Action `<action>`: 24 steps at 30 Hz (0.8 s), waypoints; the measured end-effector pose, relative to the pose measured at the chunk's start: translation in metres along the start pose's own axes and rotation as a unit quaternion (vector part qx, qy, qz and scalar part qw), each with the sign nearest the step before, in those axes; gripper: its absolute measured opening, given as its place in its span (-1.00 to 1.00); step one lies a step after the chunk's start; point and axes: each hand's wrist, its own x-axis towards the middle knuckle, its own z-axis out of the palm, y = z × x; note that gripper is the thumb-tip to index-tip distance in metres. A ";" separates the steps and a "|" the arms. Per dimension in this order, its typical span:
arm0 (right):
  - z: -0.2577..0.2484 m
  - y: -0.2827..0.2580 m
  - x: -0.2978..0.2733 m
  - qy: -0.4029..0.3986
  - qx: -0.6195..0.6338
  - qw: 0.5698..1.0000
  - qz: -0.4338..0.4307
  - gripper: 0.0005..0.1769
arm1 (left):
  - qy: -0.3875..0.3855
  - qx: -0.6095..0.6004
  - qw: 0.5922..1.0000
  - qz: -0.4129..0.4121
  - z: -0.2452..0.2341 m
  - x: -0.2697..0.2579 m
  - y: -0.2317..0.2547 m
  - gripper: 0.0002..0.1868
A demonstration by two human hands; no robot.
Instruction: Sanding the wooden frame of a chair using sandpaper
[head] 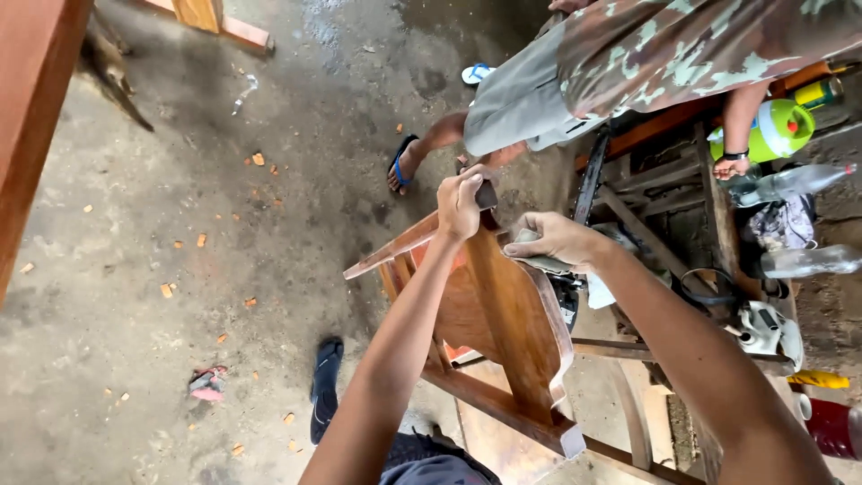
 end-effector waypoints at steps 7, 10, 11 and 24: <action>0.021 0.007 0.007 0.137 -0.129 0.981 -0.056 -0.54 | 0.018 0.052 0.998 0.010 0.006 -0.002 -0.010 -0.63; 0.021 0.024 0.019 0.184 -0.103 0.975 -0.068 -0.63 | 0.018 0.063 0.998 0.023 0.001 -0.001 0.008 -0.63; 0.021 0.027 0.022 0.190 -0.129 0.970 -0.074 -0.68 | 0.015 0.062 0.998 0.030 0.001 0.000 0.010 -0.63; 0.021 -0.027 -0.012 0.095 -0.229 0.966 -0.073 -0.68 | 0.026 0.054 0.997 0.054 0.006 0.001 -0.019 -0.62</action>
